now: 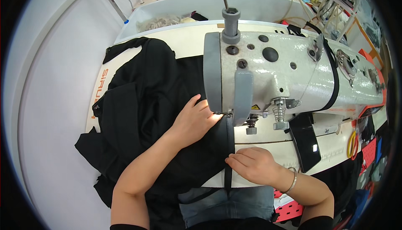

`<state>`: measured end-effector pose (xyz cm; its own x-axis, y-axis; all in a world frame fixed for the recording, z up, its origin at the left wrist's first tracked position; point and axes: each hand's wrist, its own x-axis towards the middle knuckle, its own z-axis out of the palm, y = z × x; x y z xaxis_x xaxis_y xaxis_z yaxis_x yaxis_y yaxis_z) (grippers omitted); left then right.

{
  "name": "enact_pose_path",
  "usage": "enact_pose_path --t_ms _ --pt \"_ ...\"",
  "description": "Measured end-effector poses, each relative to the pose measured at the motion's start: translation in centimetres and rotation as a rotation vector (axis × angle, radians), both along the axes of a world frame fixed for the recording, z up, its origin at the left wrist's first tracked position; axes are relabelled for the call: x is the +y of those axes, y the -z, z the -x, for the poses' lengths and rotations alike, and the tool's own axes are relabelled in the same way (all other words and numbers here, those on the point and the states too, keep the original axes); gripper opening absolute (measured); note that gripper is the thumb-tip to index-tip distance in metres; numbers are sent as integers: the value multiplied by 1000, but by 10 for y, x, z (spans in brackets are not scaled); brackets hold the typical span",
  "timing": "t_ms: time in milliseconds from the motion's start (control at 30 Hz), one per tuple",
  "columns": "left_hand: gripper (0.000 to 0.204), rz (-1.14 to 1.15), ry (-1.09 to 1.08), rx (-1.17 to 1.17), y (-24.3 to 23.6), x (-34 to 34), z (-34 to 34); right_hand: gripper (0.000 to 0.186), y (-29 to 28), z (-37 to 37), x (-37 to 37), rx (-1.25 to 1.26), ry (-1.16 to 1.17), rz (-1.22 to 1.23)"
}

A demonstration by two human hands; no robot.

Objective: Sewing black fabric pieces together using an industrial sewing machine.

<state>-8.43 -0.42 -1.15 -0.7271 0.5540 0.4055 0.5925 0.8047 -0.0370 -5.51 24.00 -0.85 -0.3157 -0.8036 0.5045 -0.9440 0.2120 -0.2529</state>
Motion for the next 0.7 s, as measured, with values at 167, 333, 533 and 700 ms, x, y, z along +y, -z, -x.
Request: enact_pose_path --t_ms 167,333,533,700 --pt "28 19 205 -134 -28 -8 -35 20 4 2 0 55 -34 28" --pt "55 100 13 -479 -70 -30 -132 19 7 -4 -1 67 22 89" --pt "29 299 25 -274 -49 -53 -167 16 11 -4 0 44 39 104" --pt "27 -496 258 -174 -50 -34 -121 17 12 -3 0 20 48 101"
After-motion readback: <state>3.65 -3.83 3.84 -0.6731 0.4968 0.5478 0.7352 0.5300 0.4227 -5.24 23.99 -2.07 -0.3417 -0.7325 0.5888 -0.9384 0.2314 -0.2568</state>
